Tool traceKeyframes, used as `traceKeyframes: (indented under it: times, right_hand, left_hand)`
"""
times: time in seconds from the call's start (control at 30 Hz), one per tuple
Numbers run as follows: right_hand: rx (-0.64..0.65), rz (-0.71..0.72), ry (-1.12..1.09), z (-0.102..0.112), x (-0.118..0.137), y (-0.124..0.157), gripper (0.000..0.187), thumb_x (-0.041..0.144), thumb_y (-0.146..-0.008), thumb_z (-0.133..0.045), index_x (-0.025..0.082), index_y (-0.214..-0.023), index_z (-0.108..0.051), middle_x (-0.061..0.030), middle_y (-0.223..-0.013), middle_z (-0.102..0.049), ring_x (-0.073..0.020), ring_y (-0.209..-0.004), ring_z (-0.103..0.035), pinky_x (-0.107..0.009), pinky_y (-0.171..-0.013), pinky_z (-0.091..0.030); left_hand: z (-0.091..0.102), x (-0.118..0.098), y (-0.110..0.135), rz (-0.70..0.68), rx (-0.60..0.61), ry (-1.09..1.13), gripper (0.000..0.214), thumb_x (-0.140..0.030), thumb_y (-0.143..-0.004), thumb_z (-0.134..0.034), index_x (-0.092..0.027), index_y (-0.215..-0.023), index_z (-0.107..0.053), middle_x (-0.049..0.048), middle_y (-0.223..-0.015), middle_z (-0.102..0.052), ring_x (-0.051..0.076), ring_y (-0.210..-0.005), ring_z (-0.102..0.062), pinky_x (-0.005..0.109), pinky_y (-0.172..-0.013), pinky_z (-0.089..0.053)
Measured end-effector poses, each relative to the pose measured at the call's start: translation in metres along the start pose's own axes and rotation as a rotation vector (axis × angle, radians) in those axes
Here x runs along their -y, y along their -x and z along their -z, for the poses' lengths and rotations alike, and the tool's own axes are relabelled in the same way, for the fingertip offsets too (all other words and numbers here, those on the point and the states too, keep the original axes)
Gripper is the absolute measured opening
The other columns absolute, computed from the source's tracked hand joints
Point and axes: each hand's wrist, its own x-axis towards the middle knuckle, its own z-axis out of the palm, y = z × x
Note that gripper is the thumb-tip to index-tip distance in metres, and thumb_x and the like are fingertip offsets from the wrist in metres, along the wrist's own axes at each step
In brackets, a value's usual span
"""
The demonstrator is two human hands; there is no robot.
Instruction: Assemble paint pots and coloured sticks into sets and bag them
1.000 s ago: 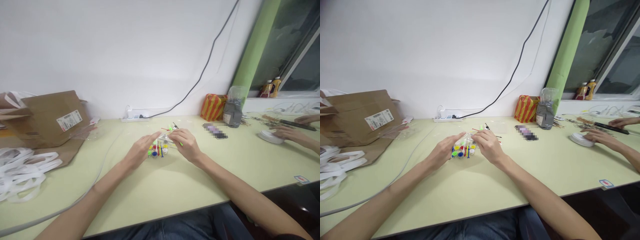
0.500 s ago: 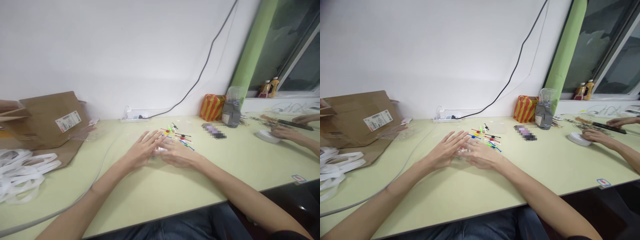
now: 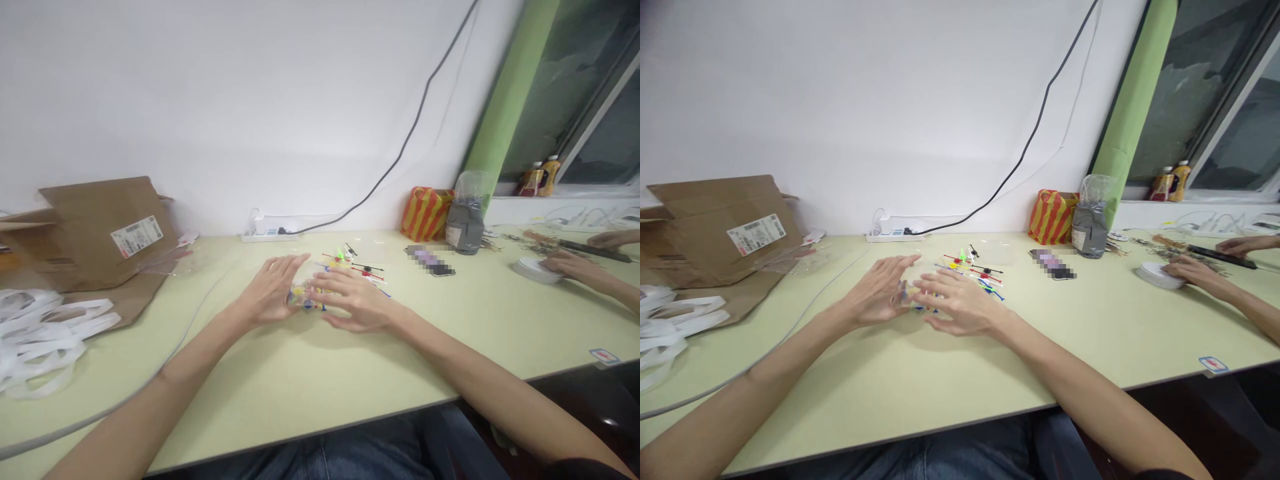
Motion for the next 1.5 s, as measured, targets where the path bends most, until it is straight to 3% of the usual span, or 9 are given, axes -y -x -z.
traceKeyframes:
  times: [0.17, 0.4, 0.67, 0.9, 1.0, 1.1, 1.2, 1.4, 1.5]
  right_hand:
    - [-0.403, -0.485, 0.111, 0.015, -0.043, 0.021, 0.022, 0.019, -0.097, -0.051, 0.021, -0.106, -0.071, -0.0089, -0.095, -0.073, -0.0242, -0.093, -0.064, -0.043, -0.088, -0.049]
    - [0.300, -1.046, 0.064, 0.025, -0.114, 0.083, 0.012, 0.021, -0.087, -0.066, 0.018, -0.089, -0.077, -0.0111, -0.094, -0.075, -0.0254, -0.093, -0.066, -0.033, -0.082, -0.046]
    - [0.306, -1.124, -0.036, 0.000, -0.124, 0.090, 0.009, 0.022, -0.080, -0.070, 0.017, -0.085, -0.076, -0.0088, -0.090, -0.077, -0.0188, -0.082, -0.068, -0.024, -0.070, -0.045]
    - [0.169, -1.134, -0.094, 0.023, -0.128, 0.092, 0.010, 0.013, -0.081, -0.061, 0.014, -0.082, -0.071, -0.0086, -0.084, -0.077, -0.0186, -0.076, -0.068, -0.025, -0.069, -0.047]
    - [-0.008, -1.117, -0.059, 0.040, -0.119, 0.078, 0.014, 0.016, -0.086, -0.055, 0.013, -0.086, -0.068, -0.0094, -0.082, -0.075, -0.0197, -0.077, -0.068, -0.028, -0.070, -0.047]
    - [-0.292, -0.899, -0.079, 0.046, -0.091, 0.048, 0.010, 0.020, -0.089, -0.056, 0.017, -0.086, -0.065, -0.0053, -0.080, -0.073, -0.0190, -0.077, -0.066, -0.029, -0.071, -0.046]
    - [-0.393, -0.641, -0.101, 0.041, -0.053, 0.012, 0.010, 0.019, -0.093, -0.056, 0.020, -0.087, -0.064, -0.0027, -0.083, -0.071, -0.0178, -0.076, -0.062, -0.031, -0.073, -0.046]
    - [-0.377, -0.386, -0.069, 0.012, -0.014, -0.032, 0.014, 0.021, -0.095, -0.059, 0.023, -0.086, -0.069, -0.0053, -0.080, -0.070, -0.0218, -0.079, -0.060, -0.037, -0.076, -0.049]
    - [-0.323, -0.353, -0.244, 0.001, -0.014, -0.039, 0.021, 0.021, -0.097, -0.055, 0.025, -0.110, -0.071, -0.0041, -0.091, -0.075, -0.0197, -0.085, -0.065, -0.034, -0.078, -0.054]
  left_hand:
    - [-0.003, 0.029, 0.004, 0.177, -0.172, -0.050, 0.078, -0.030, -0.078, -0.063, -0.018, -0.148, -0.030, 0.0169, -0.139, -0.051, 0.036, -0.127, -0.049, 0.051, -0.105, -0.039]
    - [-0.013, 0.041, 0.007, 0.216, -0.222, -0.128, 0.074, -0.030, -0.083, -0.060, -0.018, -0.149, -0.030, 0.0162, -0.140, -0.050, 0.036, -0.128, -0.047, 0.051, -0.108, -0.035]
    - [-0.023, 0.041, 0.005, 0.199, -0.243, -0.149, 0.072, -0.025, -0.085, -0.054, -0.016, -0.152, -0.027, 0.0167, -0.136, -0.052, 0.034, -0.129, -0.046, 0.054, -0.115, -0.026]
    - [-0.022, 0.028, 0.003, 0.258, -0.246, -0.088, 0.076, -0.027, -0.081, -0.059, -0.016, -0.150, -0.029, 0.0171, -0.137, -0.050, 0.035, -0.128, -0.044, 0.054, -0.115, -0.028]
    - [-0.020, 0.018, 0.002, 0.264, -0.248, -0.062, 0.077, -0.025, -0.080, -0.060, -0.018, -0.150, -0.028, 0.0157, -0.138, -0.049, 0.035, -0.129, -0.044, 0.053, -0.114, -0.029]
    - [-0.019, 0.009, 0.001, 0.263, -0.246, -0.030, 0.079, -0.022, -0.078, -0.061, -0.019, -0.149, -0.028, 0.0156, -0.138, -0.050, 0.035, -0.128, -0.045, 0.052, -0.111, -0.032]
    - [-0.021, 0.003, 0.002, 0.272, -0.258, 0.003, 0.078, -0.021, -0.077, -0.060, -0.018, -0.148, -0.029, 0.0149, -0.135, -0.051, 0.034, -0.124, -0.048, 0.050, -0.110, -0.034]
    - [-0.022, -0.001, 0.002, 0.296, -0.268, 0.085, 0.077, -0.024, -0.077, -0.060, -0.019, -0.148, -0.029, 0.0136, -0.132, -0.052, 0.032, -0.121, -0.049, 0.047, -0.104, -0.039]
    - [-0.022, 0.001, 0.002, 0.315, -0.274, 0.094, 0.077, -0.025, -0.078, -0.060, -0.019, -0.148, -0.030, 0.0131, -0.127, -0.054, 0.032, -0.118, -0.051, 0.048, -0.102, -0.041]
